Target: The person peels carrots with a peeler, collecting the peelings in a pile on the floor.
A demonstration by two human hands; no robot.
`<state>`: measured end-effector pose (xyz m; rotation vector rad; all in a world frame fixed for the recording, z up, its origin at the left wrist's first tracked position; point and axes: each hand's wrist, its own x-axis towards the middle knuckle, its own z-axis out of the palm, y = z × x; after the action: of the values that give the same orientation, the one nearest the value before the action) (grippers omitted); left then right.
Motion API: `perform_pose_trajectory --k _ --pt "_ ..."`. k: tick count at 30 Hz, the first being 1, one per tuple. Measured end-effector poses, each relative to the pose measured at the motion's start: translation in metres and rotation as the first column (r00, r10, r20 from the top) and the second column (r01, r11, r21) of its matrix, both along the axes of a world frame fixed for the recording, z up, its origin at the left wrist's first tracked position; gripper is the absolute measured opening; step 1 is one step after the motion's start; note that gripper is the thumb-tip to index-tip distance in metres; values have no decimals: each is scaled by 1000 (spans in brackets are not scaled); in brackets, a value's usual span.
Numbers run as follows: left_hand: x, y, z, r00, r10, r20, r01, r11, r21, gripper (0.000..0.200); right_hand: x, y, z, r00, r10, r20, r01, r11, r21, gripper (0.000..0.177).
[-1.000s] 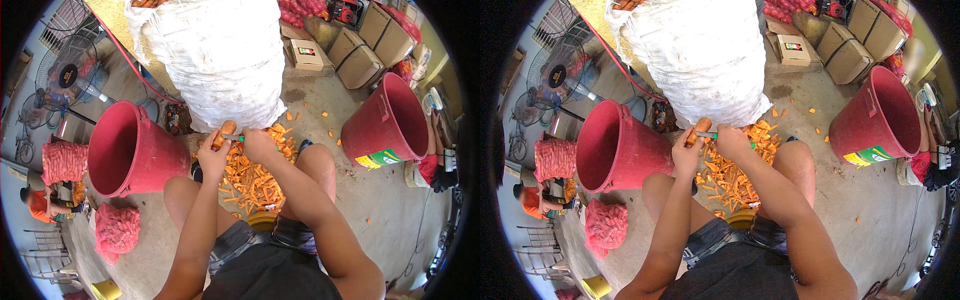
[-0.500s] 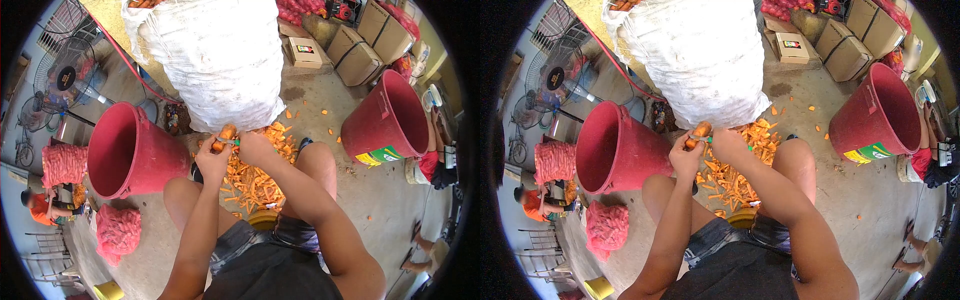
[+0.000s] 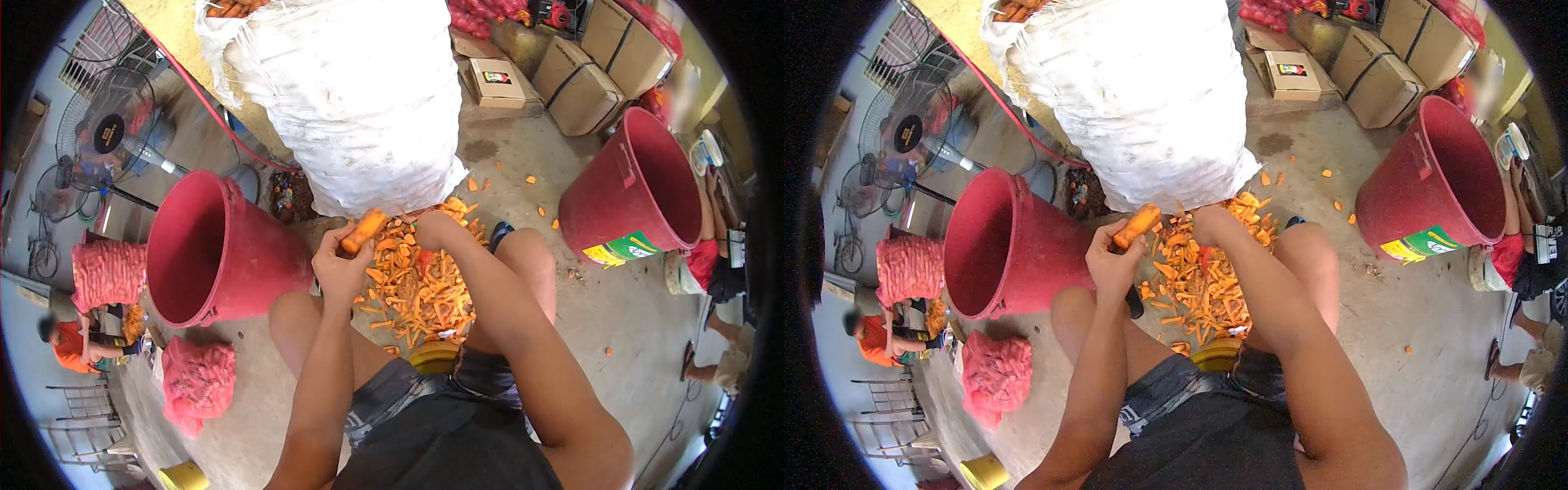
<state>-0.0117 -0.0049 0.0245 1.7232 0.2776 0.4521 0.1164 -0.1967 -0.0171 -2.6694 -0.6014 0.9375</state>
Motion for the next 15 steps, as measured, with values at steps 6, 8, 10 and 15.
perform_pose_trajectory --k 6,8,10,15 --pt "3 -1 0 997 63 -44 -51 968 246 38 -38 16 25 943 -244 228 174 942 288 26" --pt "5 -6 -1 997 61 -51 -43 954 298 39 -43 21 28 934 -237 268 165 950 263 23" --pt "-1 -9 0 1000 -2 -8 4 957 289 38 -38 14 19 928 -220 300 150 960 238 22" --pt "-4 11 5 994 -101 -37 106 979 176 41 -5 -1 -2 987 -72 143 61 995 83 19"
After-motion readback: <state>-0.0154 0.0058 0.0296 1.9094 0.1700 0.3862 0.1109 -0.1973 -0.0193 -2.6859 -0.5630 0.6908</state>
